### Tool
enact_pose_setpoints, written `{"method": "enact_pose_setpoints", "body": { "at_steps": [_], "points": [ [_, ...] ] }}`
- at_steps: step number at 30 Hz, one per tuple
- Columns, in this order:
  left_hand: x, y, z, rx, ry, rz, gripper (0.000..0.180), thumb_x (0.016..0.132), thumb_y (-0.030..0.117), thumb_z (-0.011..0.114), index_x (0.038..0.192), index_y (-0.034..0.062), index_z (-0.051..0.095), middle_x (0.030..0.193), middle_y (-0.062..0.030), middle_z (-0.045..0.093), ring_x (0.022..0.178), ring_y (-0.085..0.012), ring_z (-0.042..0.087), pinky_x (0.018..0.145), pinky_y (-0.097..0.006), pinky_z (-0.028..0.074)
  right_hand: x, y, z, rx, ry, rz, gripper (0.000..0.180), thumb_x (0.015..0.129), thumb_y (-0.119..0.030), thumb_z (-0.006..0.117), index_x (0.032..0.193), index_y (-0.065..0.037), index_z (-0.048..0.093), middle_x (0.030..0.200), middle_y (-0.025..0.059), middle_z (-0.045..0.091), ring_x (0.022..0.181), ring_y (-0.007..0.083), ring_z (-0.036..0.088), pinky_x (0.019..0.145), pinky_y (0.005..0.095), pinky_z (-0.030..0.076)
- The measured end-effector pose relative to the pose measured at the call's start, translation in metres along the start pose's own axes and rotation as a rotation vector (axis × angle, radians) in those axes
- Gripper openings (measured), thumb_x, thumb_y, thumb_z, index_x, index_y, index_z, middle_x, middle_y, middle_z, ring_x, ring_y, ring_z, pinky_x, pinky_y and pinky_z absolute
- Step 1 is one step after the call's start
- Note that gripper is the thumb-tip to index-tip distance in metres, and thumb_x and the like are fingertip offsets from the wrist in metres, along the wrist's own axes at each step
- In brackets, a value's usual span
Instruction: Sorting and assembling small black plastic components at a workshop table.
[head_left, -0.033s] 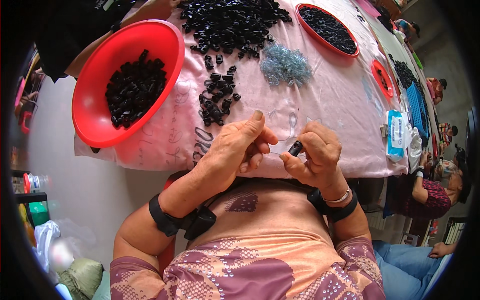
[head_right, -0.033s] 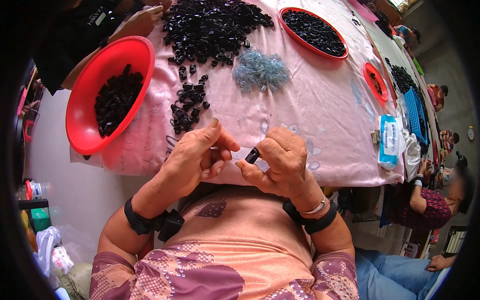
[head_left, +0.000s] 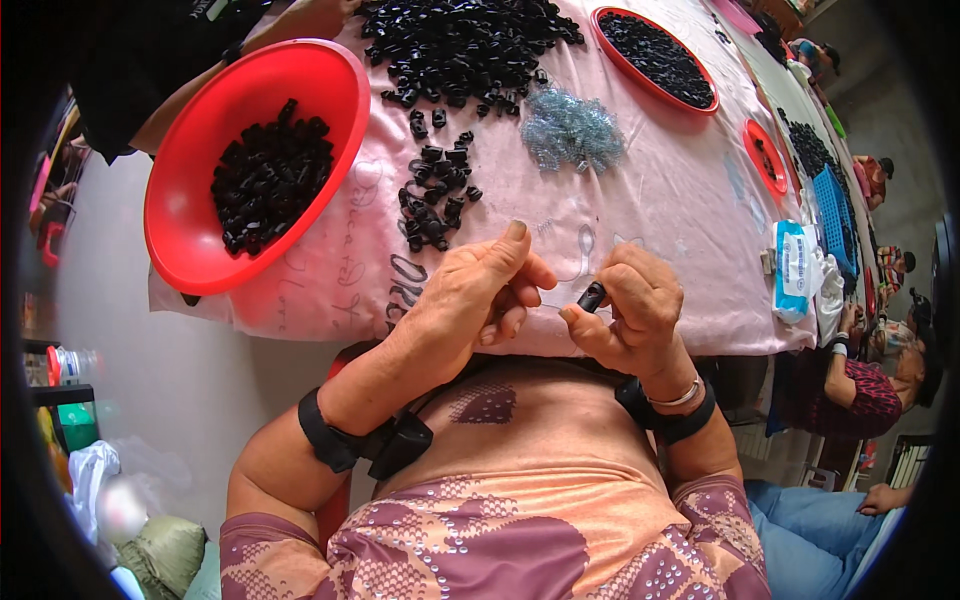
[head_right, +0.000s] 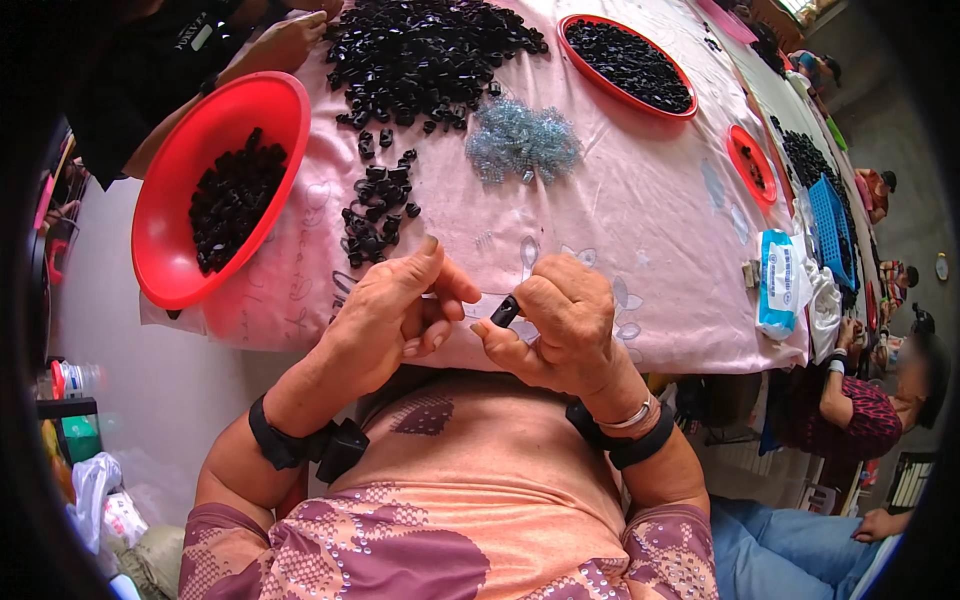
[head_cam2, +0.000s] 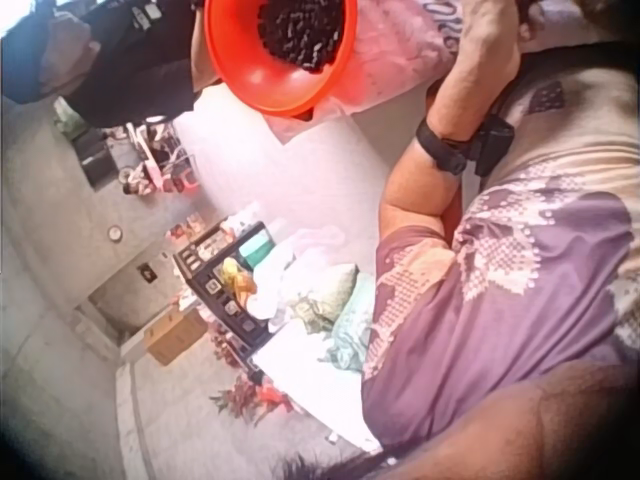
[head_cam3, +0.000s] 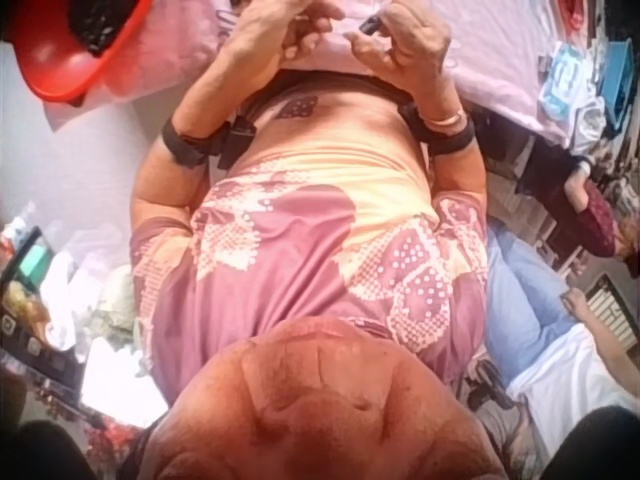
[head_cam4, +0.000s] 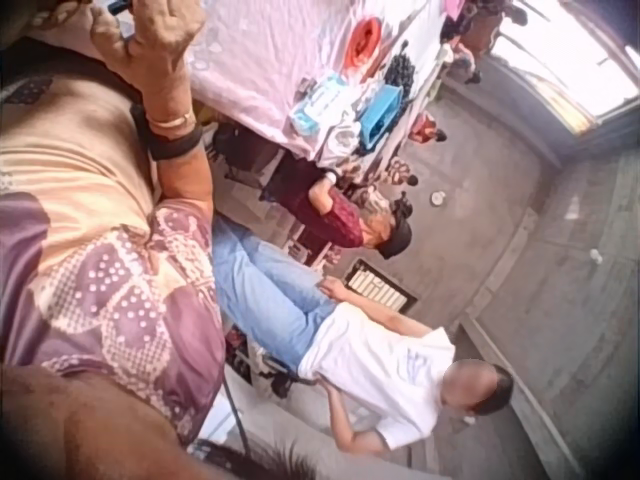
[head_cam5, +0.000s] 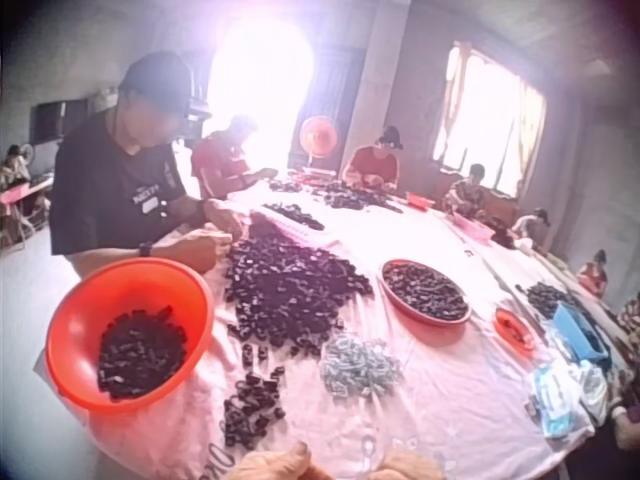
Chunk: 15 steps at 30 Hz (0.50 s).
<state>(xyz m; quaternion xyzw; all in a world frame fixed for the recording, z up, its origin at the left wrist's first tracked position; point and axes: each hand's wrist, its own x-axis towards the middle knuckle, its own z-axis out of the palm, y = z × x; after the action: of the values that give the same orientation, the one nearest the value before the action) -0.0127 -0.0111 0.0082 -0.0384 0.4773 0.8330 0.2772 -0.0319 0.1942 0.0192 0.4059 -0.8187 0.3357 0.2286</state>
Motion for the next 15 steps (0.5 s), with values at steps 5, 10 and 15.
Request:
{"method": "enact_pose_setpoints", "body": {
  "at_steps": [5, 10, 15],
  "points": [
    [-0.001, -0.002, -0.001, 0.011, -0.009, -0.011, 0.054, 0.1, 0.049, 0.044, 0.094, -0.0005, 0.063, 0.074, -0.0019, 0.056, 0.054, -0.0059, 0.049, 0.042, -0.018, 0.035, 0.005, -0.007, 0.005, 0.027, -0.054, 0.023, 0.031, 0.071, -0.024, 0.077, 0.07, -0.004, 0.054, 0.057, 0.0073, 0.04, 0.049, 0.0251, 0.043, 0.047, 0.0375, 0.033],
    [0.0, -0.003, 0.0, 0.019, -0.033, -0.018, 0.05, 0.1, 0.046, 0.047, 0.095, -0.0012, 0.063, 0.074, -0.0016, 0.056, 0.052, -0.0046, 0.049, 0.042, -0.018, 0.036, 0.004, -0.01, 0.002, 0.068, -0.16, 0.167, 0.024, 0.07, -0.018, 0.074, 0.07, -0.003, 0.054, 0.06, 0.0086, 0.043, 0.05, 0.0247, 0.044, 0.046, 0.0366, 0.034],
    [0.0, -0.006, 0.002, -0.114, -0.025, -0.061, 0.041, 0.1, 0.044, 0.049, 0.093, 0.006, 0.062, 0.075, 0.0025, 0.056, 0.053, -0.0041, 0.048, 0.041, -0.018, 0.034, 0.028, -0.02, 0.008, 0.231, -0.143, 0.48, 0.018, 0.082, -0.006, 0.063, 0.099, -0.001, 0.06, 0.066, 0.0055, 0.054, 0.058, 0.0111, 0.054, 0.052, 0.0253, 0.042]
  ]
}}
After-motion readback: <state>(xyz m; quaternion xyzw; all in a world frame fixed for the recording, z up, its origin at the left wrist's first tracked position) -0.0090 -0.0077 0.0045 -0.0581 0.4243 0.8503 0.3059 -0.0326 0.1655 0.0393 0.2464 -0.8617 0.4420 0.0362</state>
